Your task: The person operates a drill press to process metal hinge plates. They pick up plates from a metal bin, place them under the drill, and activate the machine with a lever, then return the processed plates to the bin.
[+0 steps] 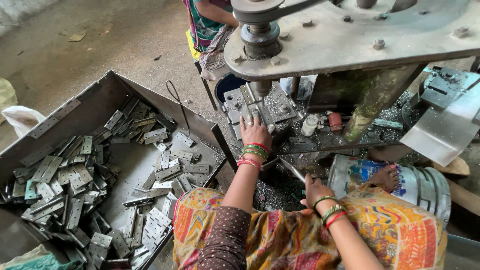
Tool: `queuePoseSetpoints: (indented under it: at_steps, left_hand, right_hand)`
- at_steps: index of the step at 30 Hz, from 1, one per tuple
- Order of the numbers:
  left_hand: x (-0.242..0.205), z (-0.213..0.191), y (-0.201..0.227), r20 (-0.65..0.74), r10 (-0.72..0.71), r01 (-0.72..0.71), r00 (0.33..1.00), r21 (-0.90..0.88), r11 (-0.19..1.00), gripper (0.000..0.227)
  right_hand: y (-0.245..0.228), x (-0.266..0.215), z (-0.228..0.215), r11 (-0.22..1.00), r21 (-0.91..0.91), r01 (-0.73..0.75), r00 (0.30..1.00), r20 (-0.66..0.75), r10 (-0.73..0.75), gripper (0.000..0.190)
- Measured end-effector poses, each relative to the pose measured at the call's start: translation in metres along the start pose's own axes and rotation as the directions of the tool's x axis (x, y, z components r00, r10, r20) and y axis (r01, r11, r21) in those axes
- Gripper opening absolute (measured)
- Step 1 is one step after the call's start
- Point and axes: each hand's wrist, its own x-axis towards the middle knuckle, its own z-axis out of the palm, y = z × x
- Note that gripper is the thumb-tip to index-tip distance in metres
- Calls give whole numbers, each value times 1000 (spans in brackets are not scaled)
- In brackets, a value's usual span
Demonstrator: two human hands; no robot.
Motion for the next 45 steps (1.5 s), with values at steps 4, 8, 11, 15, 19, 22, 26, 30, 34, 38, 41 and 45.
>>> queuePoseSetpoints:
  at_steps: [4, 8, 11, 15, 19, 22, 26, 30, 34, 38, 41, 45]
  left_hand:
    - [-3, 6, 0, 38, -14, 15, 999, -32, 999, 39]
    - [9, 21, -9, 9, 22, -22, 1000, 11, 1000, 34]
    - [22, 35, -11, -61, 16, -15, 998, 8, 1000, 34]
    - [34, 35, -12, 18, 3, -3, 1000, 7, 1000, 32]
    - [10, 36, -12, -98, 49, -47, 994, 20, 999, 30]
    - [24, 26, -18, -80, 44, -44, 996, 3, 999, 30]
    - [41, 28, -20, 54, -1, 1, 999, -10, 1000, 30]
    - [49, 25, -27, -43, 52, -50, 998, 32, 998, 32]
    - [21, 36, -23, 83, 42, -43, 996, 14, 999, 34]
    - [40, 28, -28, 66, 32, -30, 997, -24, 999, 36]
    - [49, 31, -28, 87, 18, -17, 996, -15, 1000, 35]
    - [59, 26, -30, 13, 49, -49, 999, 14, 999, 34]
  right_hand:
    - [3, -8, 3, 994, -17, 108, 958, -265, -109, 84]
    - [-5, -20, -14, 990, -91, 111, 843, -518, -142, 65]
    - [-5, -15, -16, 995, -71, 64, 921, -379, -86, 62]
    - [-8, -3, -5, 998, -42, -36, 988, -151, 29, 103]
    - [-3, -11, 6, 999, -11, 41, 971, -236, -42, 96]
    - [-2, -12, -11, 997, -38, 65, 928, -366, -74, 82]
    - [1, -8, -7, 997, -74, 25, 936, -349, -50, 69]
    - [-4, 9, 8, 1000, 15, -5, 995, -103, 7, 122]
    - [4, -7, 19, 1000, -2, 21, 990, -142, -21, 107]
    - [-2, -19, -11, 989, -110, 96, 891, -434, -135, 87]
    - [-4, -18, -11, 990, -120, 73, 899, -422, -118, 82]
    - [-3, 7, 9, 996, -38, -76, 997, 19, 76, 104]
